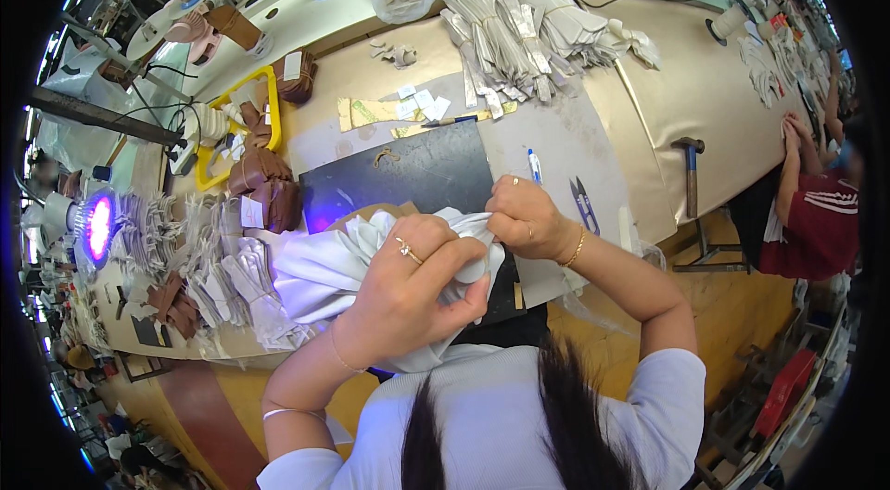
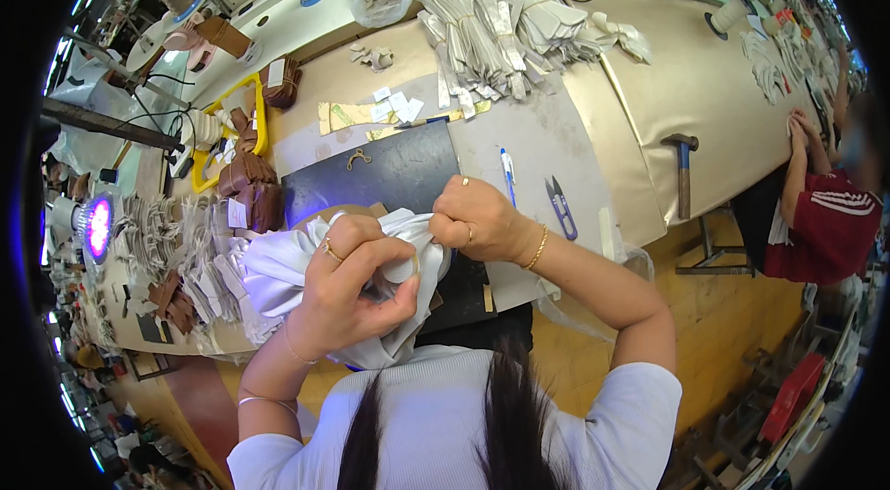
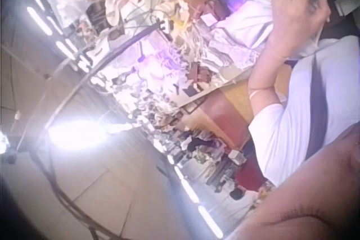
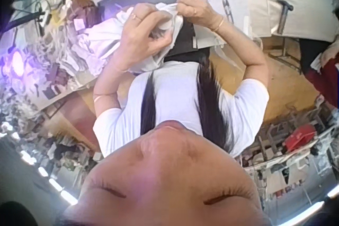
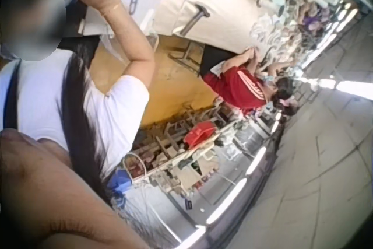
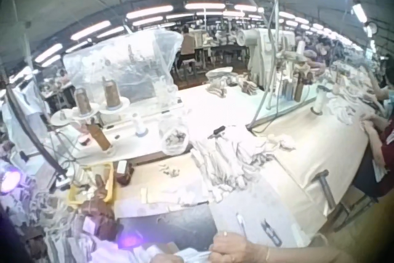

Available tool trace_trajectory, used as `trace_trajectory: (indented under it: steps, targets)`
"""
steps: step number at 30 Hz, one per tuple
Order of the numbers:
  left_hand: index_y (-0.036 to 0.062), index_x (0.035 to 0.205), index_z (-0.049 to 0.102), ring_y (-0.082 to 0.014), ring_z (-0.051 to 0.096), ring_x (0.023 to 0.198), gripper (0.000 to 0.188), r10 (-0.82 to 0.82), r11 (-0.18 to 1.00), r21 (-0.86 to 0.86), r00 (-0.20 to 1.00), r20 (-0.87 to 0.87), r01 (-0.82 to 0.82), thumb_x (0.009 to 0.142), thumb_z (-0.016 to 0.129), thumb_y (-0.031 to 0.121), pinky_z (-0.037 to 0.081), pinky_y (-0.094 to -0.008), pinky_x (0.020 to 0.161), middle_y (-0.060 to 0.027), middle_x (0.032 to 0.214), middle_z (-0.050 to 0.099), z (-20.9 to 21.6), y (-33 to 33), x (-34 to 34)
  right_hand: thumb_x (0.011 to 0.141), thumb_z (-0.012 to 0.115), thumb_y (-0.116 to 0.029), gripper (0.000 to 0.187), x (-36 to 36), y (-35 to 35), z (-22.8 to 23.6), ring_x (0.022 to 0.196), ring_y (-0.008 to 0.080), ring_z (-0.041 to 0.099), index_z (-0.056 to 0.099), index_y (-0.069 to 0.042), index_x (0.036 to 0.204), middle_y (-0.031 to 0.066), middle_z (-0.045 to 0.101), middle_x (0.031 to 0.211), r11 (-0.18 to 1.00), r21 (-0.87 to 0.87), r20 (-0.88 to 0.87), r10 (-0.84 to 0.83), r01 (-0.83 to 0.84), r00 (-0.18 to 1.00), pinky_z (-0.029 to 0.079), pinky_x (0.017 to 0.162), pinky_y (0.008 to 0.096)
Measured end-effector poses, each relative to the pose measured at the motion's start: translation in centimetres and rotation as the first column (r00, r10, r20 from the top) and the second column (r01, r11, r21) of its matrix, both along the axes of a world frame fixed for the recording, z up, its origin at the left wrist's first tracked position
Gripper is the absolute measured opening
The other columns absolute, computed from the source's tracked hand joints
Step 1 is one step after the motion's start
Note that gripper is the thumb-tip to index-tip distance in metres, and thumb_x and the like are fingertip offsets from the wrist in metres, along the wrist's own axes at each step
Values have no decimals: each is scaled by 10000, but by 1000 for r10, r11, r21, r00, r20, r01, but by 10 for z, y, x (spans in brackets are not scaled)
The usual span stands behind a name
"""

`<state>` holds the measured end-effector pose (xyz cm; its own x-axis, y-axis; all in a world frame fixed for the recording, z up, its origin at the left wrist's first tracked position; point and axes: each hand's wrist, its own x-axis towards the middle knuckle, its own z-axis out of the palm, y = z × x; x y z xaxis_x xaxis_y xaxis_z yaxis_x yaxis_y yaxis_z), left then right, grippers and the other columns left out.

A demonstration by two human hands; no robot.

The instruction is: The person writes on small white labels with a pen, places them on fabric pieces, and then ties a white cloth around a plastic bottle. The person handles labels, a pen, fabric pieces, and a bottle throughout the sequence.

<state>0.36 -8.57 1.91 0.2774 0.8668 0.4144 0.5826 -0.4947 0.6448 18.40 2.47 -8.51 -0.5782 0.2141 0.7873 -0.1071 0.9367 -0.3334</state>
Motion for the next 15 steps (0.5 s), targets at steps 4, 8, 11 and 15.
trace_trajectory:
  steps: [4,8,11,15]
  targets:
    - [24,1087,647,-285,590,869,450,36,998,-47,999,-16,-36,675,819,74,511,-377,816,-122,958,564,3,-4,-4,761,701,-86,233,7,-1,9,666,248,549,519,-86,907,60,545,782,995,-67,102,-72,79,992,444,593,359]
    - [29,1219,607,-307,606,957,607,60,972,-231,995,76,-41,690,862,181,497,-372,871,-141,1059,587,7,-7,-15,835,673,-72,270,11,-15,31,864,283,607,595,-77,1094,123,627,1003,947,-219,78,-224,236,971,485,757,377]
    - [52,1250,592,-320,588,1024,659,37,967,-254,999,12,-33,686,865,256,477,-380,896,-138,1138,572,18,-10,-22,859,664,-75,333,19,-30,54,985,295,601,610,-78,1187,150,622,1131,921,-331,19,-211,206,977,481,859,389]
    - [61,1196,596,-337,544,1069,583,-32,976,-216,994,-107,8,727,819,326,438,-416,922,-147,1120,559,19,-3,-30,746,824,-265,427,13,-53,85,965,262,578,668,-83,1099,115,609,1081,914,-359,86,-170,190,982,479,853,366]
